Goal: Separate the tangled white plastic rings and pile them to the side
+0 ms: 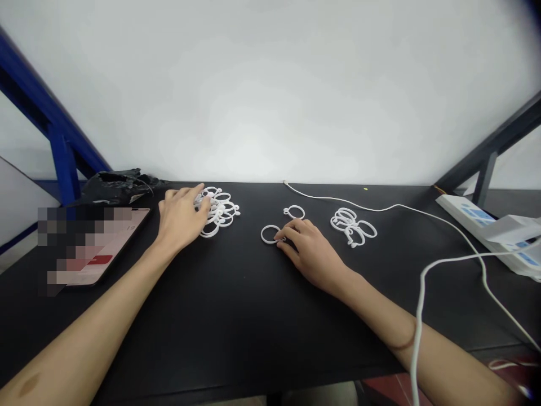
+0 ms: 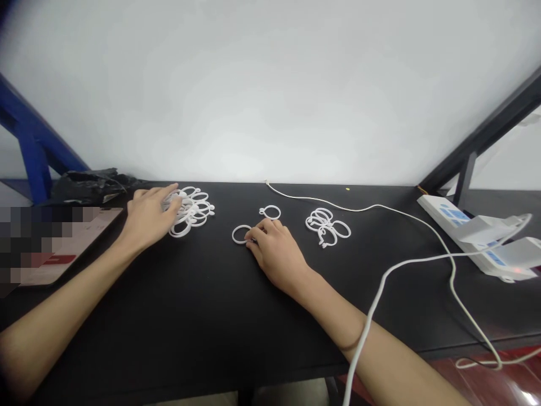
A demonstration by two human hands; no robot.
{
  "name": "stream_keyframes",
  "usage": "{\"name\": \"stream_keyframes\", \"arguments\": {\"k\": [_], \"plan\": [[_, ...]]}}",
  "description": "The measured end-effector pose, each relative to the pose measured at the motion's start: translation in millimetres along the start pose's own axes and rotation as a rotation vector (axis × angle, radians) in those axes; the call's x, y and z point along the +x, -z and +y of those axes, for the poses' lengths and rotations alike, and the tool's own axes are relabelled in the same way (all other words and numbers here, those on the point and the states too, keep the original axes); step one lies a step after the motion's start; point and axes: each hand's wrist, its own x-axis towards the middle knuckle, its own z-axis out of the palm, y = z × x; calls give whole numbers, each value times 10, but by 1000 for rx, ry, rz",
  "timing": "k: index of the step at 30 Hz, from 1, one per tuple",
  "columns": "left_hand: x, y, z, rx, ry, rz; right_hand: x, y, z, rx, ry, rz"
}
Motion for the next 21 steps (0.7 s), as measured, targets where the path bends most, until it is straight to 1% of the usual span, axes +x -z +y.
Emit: {"name": "stream_keyframes", "arguments": {"k": [3, 5, 7, 9, 10, 13, 15, 18, 21], "plan": [[-1, 9, 2, 0, -17, -17, 0, 14, 2, 25, -1, -4], [-27, 30, 46, -13, -52, 16, -3, 12, -3, 63, 0, 21], [-82, 67, 127, -49, -130, 53, -8, 8, -12, 103, 18, 68], [-168, 112, 245, -102, -256, 60, -16, 8, -28, 133, 56, 110], [-220, 134, 313, -128, -339, 42, -19, 11, -38, 146, 79, 124], [-386, 174, 513, -162, -595, -82, -24, 27, -67, 180, 139, 167], [-475, 175, 604, -139, -691, -108, -22, 39, -80, 193, 166, 202], [-542, 148, 647, -85, -749, -53, -18, 48, -87, 197, 197, 241], [-546, 117, 620, -54, -763, -18, -15, 42, -86, 206, 220, 259]]}}
